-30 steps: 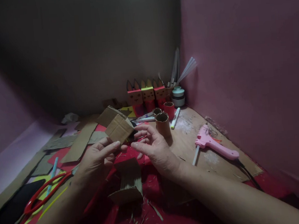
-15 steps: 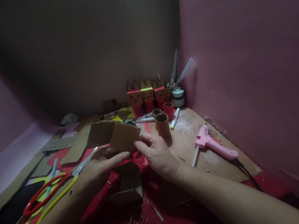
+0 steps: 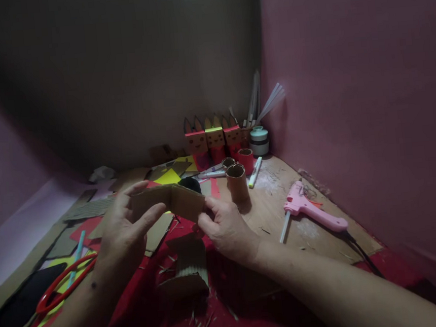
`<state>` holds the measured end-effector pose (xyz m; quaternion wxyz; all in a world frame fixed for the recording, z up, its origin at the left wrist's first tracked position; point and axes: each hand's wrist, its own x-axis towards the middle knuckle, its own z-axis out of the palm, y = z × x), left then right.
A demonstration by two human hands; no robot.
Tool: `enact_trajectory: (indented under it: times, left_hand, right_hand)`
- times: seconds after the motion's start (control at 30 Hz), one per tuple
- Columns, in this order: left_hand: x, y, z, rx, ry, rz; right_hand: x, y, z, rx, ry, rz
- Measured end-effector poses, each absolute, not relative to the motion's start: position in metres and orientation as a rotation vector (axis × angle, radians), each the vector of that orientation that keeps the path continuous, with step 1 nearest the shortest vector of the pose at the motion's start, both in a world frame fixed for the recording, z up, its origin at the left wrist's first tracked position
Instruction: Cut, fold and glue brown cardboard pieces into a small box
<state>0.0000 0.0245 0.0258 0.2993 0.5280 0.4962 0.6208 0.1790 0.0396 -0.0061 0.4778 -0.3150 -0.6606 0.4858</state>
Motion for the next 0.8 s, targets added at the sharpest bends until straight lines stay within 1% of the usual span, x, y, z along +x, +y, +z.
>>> enact_trajectory:
  times: [0.1,0.23,0.33,0.43,0.6,0.7,0.8]
  left_hand:
    - [-0.001,0.024,0.025,1.458,1.375,1.544]
    - [-0.001,0.024,0.024,1.431,1.411,1.561]
    - [0.001,0.022,0.026,1.412,1.438,1.57]
    - [0.003,0.019,0.028,1.405,1.461,1.5]
    - [0.001,0.018,0.021,1.426,1.308,1.424]
    - [-0.001,0.018,0.017,1.41,1.17,1.415]
    - [-0.003,0.018,0.016,1.424,1.158,1.387]
  right_hand:
    - [0.179,0.038,-0.006,-0.745,-1.665,1.169]
    - [0.179,0.04,-0.008,-0.734,-1.656,1.159]
    - [0.178,0.041,-0.011,-0.689,-1.579,1.168]
    - [0.177,0.041,-0.01,-0.625,-1.445,1.202]
    - [0.179,0.039,-0.003,-0.575,-1.319,1.392]
    - [0.18,0.041,-0.001,-0.517,-1.248,1.388]
    - [0.181,0.042,-0.002,-0.503,-1.253,1.331]
